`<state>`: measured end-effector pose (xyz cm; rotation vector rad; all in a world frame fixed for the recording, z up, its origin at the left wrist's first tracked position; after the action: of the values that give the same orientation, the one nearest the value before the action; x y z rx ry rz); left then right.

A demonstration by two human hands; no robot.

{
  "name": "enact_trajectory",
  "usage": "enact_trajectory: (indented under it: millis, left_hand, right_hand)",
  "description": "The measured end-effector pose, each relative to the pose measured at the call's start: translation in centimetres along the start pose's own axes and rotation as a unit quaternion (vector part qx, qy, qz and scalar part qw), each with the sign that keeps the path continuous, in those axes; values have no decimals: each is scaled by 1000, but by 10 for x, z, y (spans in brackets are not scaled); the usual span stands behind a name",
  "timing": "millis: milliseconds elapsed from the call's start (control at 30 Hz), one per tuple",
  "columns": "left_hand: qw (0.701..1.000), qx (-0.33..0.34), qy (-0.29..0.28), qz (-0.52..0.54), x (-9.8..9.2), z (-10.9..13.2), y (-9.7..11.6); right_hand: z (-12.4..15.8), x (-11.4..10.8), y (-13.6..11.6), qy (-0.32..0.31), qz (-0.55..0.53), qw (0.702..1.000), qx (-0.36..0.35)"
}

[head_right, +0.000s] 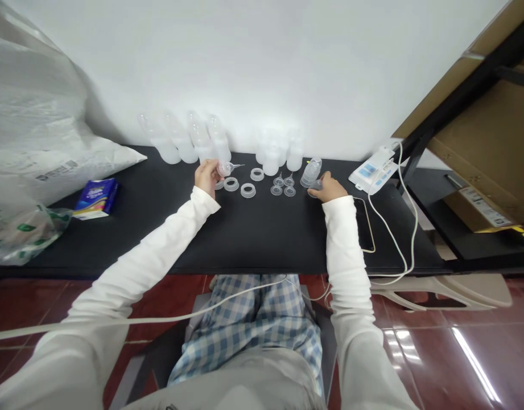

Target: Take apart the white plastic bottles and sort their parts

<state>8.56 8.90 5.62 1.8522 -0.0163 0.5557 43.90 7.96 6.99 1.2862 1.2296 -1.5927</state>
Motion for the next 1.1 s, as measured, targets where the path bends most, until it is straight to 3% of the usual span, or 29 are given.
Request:
enact_trajectory:
  millis: [200,367,467,600,667,800,967,1100]
  left_hand:
    - [1000,21,-2,-21,2,5,3]
    - [995,77,-10,-70,0,10,8]
    - [989,118,-10,-89,-1,11,10]
    - [985,147,-5,-89,-3,9,10]
    - [987,142,-3,-76,-3,6,9]
    - [992,114,16,-49,-5,0,5]
    - [998,49,31,-3,-6,-4,-5]
    - [999,34,-16,-12,-2,2,-6]
  right_hand:
    - [-6,14,-12,90,-43,994,-52]
    - [6,-4,-23,221,-87,968,-77]
    - [21,-10,-50,269,-137,944,-137]
    - [41,22,-107,162,-69,929,-325]
    - [48,43,-130,138,-23,919,-368]
    - [54,65,-152,142,13,920,-366]
    - [63,60,-158,125,0,925,-360]
    - [70,55,-162,93,-95,926,-354]
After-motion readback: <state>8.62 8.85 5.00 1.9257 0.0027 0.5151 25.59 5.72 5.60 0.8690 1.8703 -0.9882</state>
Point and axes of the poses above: each hand's wrist, its own z-axis away from the middle knuckle, its own x-axis out of the palm, y = z × x, the point moved 3 cm from there along -z, towards the middle knuckle, and after that the axes turned 10 degrees about x, right-handed, at the moved point
